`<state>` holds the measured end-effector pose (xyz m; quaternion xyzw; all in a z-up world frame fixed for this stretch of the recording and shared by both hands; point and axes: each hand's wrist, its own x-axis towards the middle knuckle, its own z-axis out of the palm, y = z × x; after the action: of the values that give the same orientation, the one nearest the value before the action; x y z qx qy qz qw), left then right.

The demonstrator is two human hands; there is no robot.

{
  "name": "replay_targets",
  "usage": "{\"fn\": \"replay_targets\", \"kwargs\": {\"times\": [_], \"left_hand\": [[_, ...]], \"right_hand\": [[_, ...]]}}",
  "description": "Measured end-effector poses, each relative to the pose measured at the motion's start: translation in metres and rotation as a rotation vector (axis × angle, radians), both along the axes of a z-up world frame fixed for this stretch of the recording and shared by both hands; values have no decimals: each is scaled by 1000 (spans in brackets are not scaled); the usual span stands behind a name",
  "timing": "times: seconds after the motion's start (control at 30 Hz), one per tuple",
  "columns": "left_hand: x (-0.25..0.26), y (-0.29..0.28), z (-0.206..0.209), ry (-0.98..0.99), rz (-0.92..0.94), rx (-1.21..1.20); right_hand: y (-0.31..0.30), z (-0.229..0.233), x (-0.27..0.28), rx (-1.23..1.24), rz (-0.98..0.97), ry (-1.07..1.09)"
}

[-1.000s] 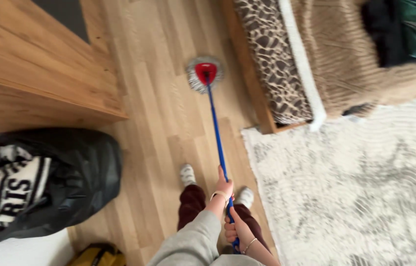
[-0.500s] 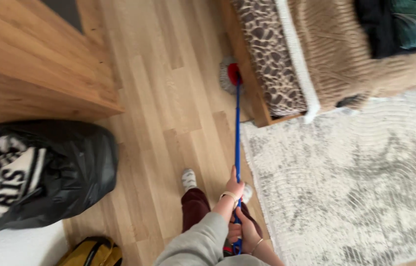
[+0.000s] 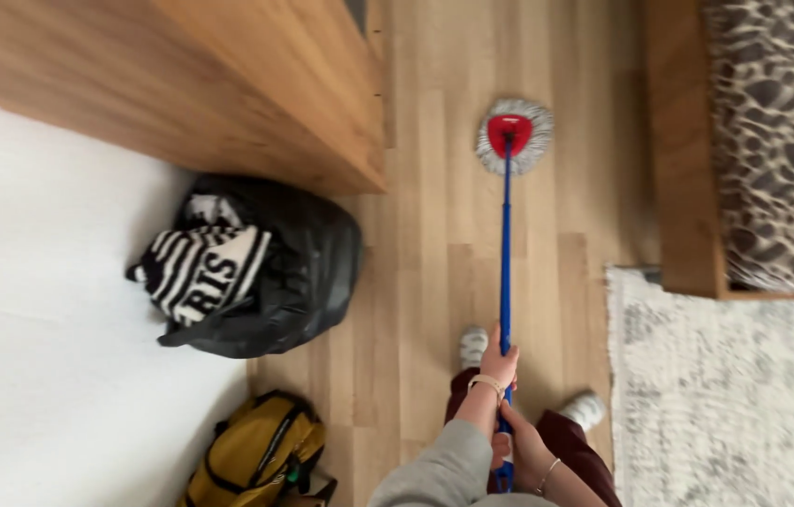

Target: The person mops a wooden floor in a bedroom using a blue-handled mop with a red circular head. They move the mop back and forth along the floor between a bed and a wardrobe, covering the visible area systematically.

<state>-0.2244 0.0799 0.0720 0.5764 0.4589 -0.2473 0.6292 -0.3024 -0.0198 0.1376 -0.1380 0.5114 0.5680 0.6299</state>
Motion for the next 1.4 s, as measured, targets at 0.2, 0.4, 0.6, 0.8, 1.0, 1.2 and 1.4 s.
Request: {"fn": "replay_targets", "kwargs": {"times": [0.2,0.4,0.6,0.8,1.0,1.2,1.4], "left_hand": [[-3,68,-16,-80,229,19],[-7,90,-13,-7,200,-15],[12,18,-73,-11,277,-8],[21,-104,-63,21,153,-94],[30,-232,-21,116,-230,-88],[11,-285,9,160,-418,-95],[19,-253,56,105,-398,-138]], "right_hand": [[40,-7,31,123,260,-19],[43,2,41,183,298,-19],[-28,-45,32,146,176,-214],[-143,-39,24,17,131,-254],[-248,-21,-7,-92,-126,-220],[-276,-26,-50,13,-384,-71],[-254,-21,-45,234,-415,-29]]}}
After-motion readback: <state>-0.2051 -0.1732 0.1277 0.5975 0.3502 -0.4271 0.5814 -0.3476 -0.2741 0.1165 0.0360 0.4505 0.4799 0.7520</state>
